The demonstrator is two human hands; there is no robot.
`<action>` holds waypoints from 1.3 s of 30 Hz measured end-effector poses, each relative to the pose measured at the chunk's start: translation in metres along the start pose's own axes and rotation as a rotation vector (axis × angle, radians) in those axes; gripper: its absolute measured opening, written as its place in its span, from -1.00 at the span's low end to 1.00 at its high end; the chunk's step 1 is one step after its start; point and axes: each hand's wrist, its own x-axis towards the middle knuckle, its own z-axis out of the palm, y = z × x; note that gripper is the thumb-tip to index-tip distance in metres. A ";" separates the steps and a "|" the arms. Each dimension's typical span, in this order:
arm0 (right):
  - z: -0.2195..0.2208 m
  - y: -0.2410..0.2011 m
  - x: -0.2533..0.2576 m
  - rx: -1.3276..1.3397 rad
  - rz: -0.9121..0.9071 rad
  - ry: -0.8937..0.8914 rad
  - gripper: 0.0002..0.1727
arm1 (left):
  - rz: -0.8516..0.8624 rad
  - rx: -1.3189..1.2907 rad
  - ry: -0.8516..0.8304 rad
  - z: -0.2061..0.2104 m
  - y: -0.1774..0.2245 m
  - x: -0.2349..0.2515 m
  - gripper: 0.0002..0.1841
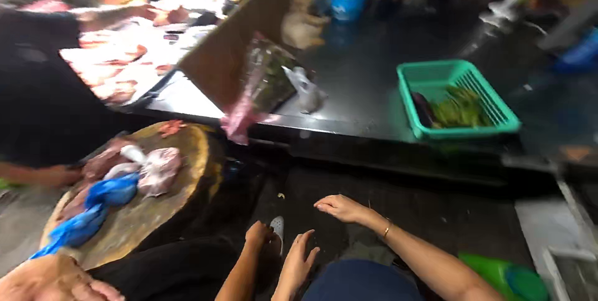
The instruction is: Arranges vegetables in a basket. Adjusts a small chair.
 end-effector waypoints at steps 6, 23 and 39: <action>0.109 0.038 -0.081 0.271 0.210 0.177 -0.57 | 0.116 0.112 -0.188 -0.004 -0.033 -0.047 -0.48; 0.256 0.120 -0.402 0.239 1.023 0.795 -0.52 | 0.310 0.454 -0.674 0.064 0.015 -0.060 -0.43; 0.480 0.137 -0.635 0.966 0.930 2.221 -0.13 | -0.293 -0.038 -1.108 0.254 0.036 -0.257 -0.51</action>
